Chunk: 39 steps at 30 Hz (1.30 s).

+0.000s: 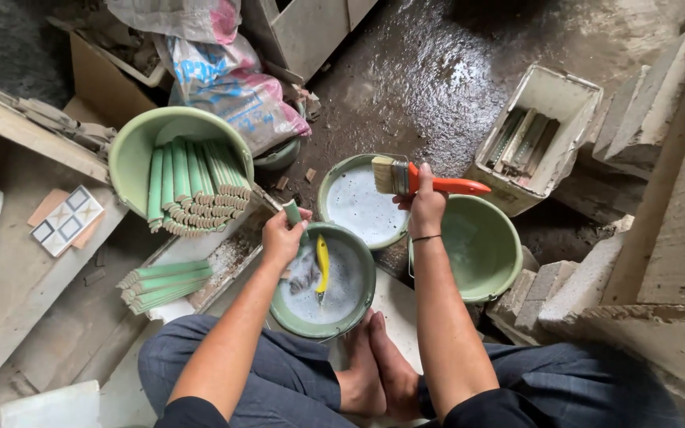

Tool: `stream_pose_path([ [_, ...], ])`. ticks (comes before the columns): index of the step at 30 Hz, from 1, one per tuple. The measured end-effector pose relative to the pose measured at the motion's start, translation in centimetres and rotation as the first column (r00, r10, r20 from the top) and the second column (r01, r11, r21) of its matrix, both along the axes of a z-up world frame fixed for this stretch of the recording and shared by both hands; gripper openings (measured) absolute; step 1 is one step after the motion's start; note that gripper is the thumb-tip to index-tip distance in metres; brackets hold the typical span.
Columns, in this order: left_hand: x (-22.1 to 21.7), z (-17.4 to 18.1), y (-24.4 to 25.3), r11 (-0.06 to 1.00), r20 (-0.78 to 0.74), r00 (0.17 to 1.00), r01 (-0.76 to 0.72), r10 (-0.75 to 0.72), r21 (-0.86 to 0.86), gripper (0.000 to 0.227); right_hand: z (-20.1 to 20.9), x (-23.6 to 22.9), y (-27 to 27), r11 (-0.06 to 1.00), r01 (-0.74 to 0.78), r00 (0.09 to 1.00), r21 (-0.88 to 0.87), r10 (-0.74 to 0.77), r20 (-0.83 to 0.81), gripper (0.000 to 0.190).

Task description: The person sits on the floor and cleans small wooden sticks using a brush and a cloth. They dip the sticks into a bucket of soapy water, scrub them with a brush, and wipe them with a cloth. The cleaned sticks are placed into a bucket.

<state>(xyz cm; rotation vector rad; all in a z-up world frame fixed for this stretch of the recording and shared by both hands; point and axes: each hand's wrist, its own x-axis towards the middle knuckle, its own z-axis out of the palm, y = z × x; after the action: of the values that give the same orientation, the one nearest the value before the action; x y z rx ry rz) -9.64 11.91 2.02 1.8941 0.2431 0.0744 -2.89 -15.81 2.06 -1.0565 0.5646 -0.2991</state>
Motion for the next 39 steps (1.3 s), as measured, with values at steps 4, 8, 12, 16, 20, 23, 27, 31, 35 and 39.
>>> stream_pose_path([
  [4, 0.3, -1.7, 0.1, 0.996, -0.023, 0.998, -0.057, 0.058, 0.072, 0.027, 0.8, -0.1, -0.4, 1.000, 0.002, 1.000, 0.003, -0.002, 0.008, 0.042],
  [8, 0.1, -2.5, 0.5, 0.985, 0.007, 0.994, -0.113, 0.114, 0.130, 0.024, 0.0, 0.0, -0.4, 1.000, -0.007, 1.000, 0.004, 0.007, 0.009, 0.044],
  [12, 0.1, -1.1, 0.5, 0.979, 0.053, 0.992, -0.125, 0.118, 0.160, 0.025, -0.2, 0.1, -0.2, 1.000, -0.021, 1.000, 0.004, 0.021, 0.006, 0.045],
  [16, 0.3, 0.1, 0.5, 0.992, 0.104, 0.987, -0.125, 0.125, -0.007, 0.027, -0.4, 0.2, -0.4, 1.000, -0.005, 1.000, 0.010, 0.005, 0.002, 0.044],
  [20, 1.4, -1.0, 0.1, 0.967, 0.288, 0.953, -0.151, 0.089, 0.204, 0.022, -1.5, 0.4, -1.2, 1.000, 0.016, 1.000, 0.007, -0.016, -0.015, 0.044],
  [23, 3.9, -3.6, -1.9, 0.933, 0.469, 0.881, -0.119, -0.059, 0.340, 0.019, -1.9, 0.6, -2.0, 0.998, 0.061, 0.998, 0.012, -0.061, -0.035, 0.044],
  [27, 7.8, -3.6, -5.9, 0.896, 0.299, 0.920, 0.108, -0.255, 0.431, 0.020, -1.6, 0.6, -2.6, 0.990, 0.135, 0.989, 0.029, -0.133, -0.067, 0.044],
  [31, 13.1, -9.1, -10.0, 0.823, -0.060, 0.947, 0.304, -0.315, 0.480, 0.037, -3.4, 1.4, -2.7, 0.989, 0.148, 0.984, 0.021, -0.146, -0.099, 0.046],
  [35, 16.4, -14.0, -12.6, 0.669, -0.543, 0.776, 0.592, -0.322, 0.450, 0.065, -3.9, 1.2, -2.4, 0.990, 0.136, 0.981, 0.035, -0.129, -0.145, 0.050],
  [39, 17.2, -18.1, -13.9, 0.590, -0.682, 0.683, 0.672, -0.261, 0.447, 0.075, -6.6, 1.6, -2.8, 0.988, 0.148, 0.977, 0.052, -0.138, -0.162, 0.050],
])
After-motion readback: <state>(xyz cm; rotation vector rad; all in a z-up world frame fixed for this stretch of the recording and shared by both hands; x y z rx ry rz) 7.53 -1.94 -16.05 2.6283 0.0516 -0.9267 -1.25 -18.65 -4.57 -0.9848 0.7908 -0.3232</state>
